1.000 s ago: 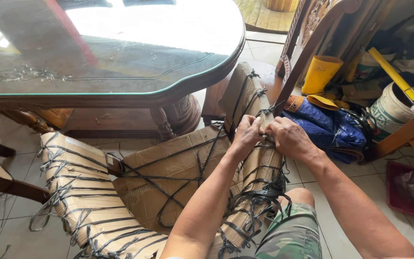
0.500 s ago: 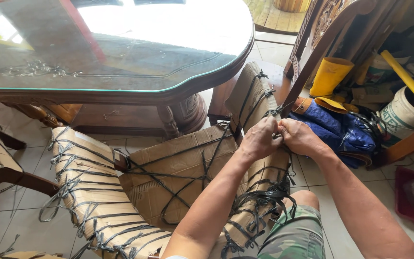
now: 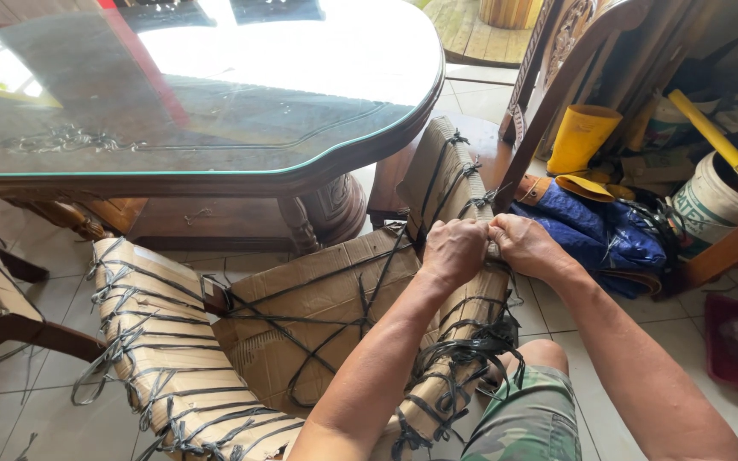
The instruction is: Tying plastic straps to secure cardboard packaging around chairs.
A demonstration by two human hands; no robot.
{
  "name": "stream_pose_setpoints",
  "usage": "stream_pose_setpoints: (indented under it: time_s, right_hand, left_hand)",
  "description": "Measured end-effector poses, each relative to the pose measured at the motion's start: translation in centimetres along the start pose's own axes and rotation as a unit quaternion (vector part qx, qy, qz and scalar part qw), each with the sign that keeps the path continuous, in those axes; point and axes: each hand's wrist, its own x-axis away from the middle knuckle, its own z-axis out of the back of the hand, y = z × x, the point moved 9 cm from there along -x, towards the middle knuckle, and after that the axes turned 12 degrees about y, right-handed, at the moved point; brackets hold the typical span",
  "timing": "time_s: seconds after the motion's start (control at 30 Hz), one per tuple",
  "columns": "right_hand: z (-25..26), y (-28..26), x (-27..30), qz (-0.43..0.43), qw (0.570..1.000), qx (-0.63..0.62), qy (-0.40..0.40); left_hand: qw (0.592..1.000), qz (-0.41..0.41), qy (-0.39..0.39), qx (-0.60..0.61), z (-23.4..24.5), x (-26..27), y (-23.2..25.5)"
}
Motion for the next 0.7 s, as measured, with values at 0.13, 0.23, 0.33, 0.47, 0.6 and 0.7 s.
stream_pose_setpoints:
  time_s: [0.13,0.23,0.33,0.47,0.6,0.7]
  right_hand:
    - [0.6,-0.1,0.4,-0.016,0.999,-0.042,0.012]
    - [0.9,0.0,0.4,-0.001,0.997,-0.068,0.019]
    - [0.9,0.2,0.3,0.006,0.996,-0.089,0.019]
    - [1.5,0.9,0.2,0.0,0.988,-0.147,0.05]
    - [2.0,1.1,0.4,-0.007,0.984,-0.166,0.072]
    - [2.6,0.7,1.0,0.002,0.985,-0.147,0.095]
  left_hand:
    - [0.98,0.113,-0.11,0.12,3.9,-0.5,0.1]
    - [0.955,0.186,-0.135,0.19,5.1,-0.1,-0.4]
    - [0.924,0.239,-0.1,0.28,4.3,0.3,-2.1]
    - [0.902,0.286,-0.128,0.298,3.7,0.2,-3.6]
    - [0.888,0.316,-0.121,0.312,2.1,0.9,-5.3]
    - [0.889,0.314,-0.116,0.312,2.6,0.9,-6.0]
